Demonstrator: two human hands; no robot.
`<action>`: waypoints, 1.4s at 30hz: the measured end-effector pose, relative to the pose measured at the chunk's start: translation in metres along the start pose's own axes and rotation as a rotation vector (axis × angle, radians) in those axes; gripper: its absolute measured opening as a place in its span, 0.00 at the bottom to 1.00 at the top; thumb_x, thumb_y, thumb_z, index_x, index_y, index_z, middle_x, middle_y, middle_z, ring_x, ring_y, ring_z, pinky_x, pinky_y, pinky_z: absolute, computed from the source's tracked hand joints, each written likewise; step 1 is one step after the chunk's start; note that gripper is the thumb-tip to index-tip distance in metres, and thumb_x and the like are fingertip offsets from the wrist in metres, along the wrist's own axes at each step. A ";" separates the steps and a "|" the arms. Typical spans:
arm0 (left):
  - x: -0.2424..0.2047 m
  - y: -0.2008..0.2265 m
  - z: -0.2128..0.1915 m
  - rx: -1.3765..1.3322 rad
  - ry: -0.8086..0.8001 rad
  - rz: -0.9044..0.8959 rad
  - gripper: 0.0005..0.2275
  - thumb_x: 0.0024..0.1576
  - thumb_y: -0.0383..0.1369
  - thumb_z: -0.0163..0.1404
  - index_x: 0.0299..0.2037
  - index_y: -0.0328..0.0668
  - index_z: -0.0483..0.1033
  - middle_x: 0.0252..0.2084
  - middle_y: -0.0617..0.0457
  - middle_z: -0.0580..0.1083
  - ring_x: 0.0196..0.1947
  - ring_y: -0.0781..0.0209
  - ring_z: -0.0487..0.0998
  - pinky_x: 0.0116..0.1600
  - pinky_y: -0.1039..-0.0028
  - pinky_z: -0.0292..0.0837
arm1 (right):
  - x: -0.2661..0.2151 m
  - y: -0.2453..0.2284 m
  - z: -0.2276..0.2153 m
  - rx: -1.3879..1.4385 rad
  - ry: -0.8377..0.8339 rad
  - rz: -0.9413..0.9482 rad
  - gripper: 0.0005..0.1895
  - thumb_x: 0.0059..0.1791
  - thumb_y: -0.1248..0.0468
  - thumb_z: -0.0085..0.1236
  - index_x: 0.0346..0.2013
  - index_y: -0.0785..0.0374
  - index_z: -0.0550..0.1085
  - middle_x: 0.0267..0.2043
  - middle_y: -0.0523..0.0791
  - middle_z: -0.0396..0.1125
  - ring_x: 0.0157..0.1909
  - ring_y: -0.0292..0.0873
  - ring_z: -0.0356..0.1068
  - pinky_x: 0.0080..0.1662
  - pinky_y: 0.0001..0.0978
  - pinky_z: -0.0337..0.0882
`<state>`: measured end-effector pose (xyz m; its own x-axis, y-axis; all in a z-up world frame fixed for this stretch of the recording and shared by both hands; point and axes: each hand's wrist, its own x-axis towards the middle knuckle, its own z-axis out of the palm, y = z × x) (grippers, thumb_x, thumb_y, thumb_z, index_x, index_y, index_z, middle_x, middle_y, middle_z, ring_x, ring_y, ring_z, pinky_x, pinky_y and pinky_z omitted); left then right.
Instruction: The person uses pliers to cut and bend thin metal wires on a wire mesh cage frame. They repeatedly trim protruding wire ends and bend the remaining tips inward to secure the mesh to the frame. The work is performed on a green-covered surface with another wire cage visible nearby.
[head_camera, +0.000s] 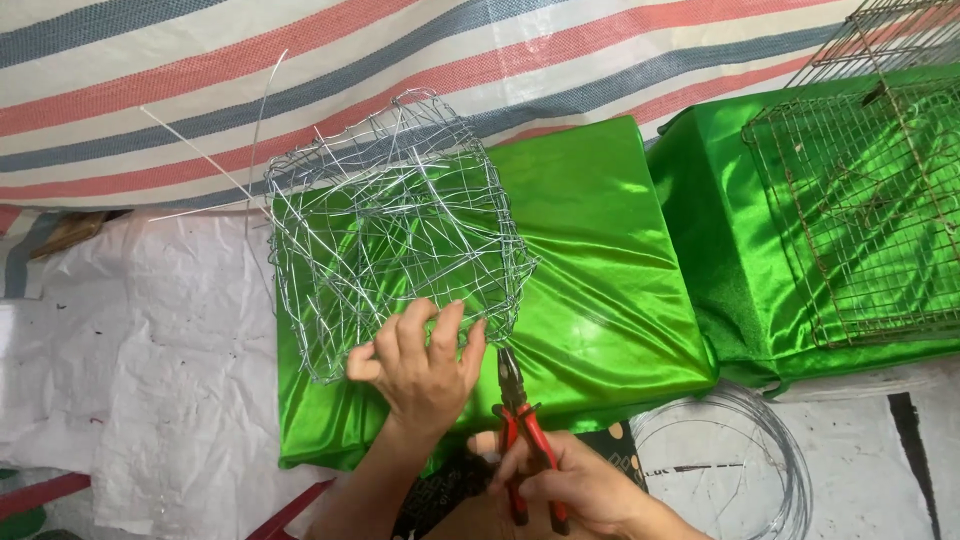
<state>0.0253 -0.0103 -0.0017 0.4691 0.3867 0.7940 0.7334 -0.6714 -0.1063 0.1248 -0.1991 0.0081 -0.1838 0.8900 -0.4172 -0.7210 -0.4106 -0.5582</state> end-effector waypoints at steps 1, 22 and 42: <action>0.001 0.000 0.000 0.001 0.000 0.003 0.15 0.57 0.52 0.57 0.47 0.61 0.71 0.44 0.60 0.73 0.40 0.61 0.70 0.50 0.65 0.47 | -0.001 -0.001 -0.001 0.002 -0.001 -0.001 0.14 0.38 0.77 0.51 0.32 0.69 0.82 0.68 0.58 0.66 0.67 0.48 0.68 0.49 0.33 0.75; 0.042 -0.030 -0.038 -0.201 -0.411 0.232 0.13 0.55 0.42 0.61 0.48 0.58 0.80 0.50 0.52 0.72 0.38 0.59 0.69 0.43 0.68 0.61 | 0.014 -0.002 -0.029 -0.292 -0.021 -0.113 0.13 0.42 0.74 0.59 0.40 0.60 0.78 0.73 0.45 0.61 0.65 0.51 0.72 0.65 0.40 0.67; 0.063 -0.050 -0.033 -0.517 -0.502 0.361 0.07 0.58 0.33 0.56 0.45 0.49 0.79 0.51 0.43 0.72 0.33 0.58 0.78 0.38 0.68 0.78 | 0.021 0.001 -0.023 -0.079 -0.046 0.100 0.18 0.35 0.78 0.53 0.39 0.75 0.79 0.52 0.59 0.72 0.44 0.53 0.76 0.51 0.41 0.80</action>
<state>0.0022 0.0268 0.0734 0.8889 0.2456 0.3866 0.2318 -0.9692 0.0828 0.1353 -0.1858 -0.0175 -0.2838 0.8513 -0.4414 -0.6429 -0.5104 -0.5710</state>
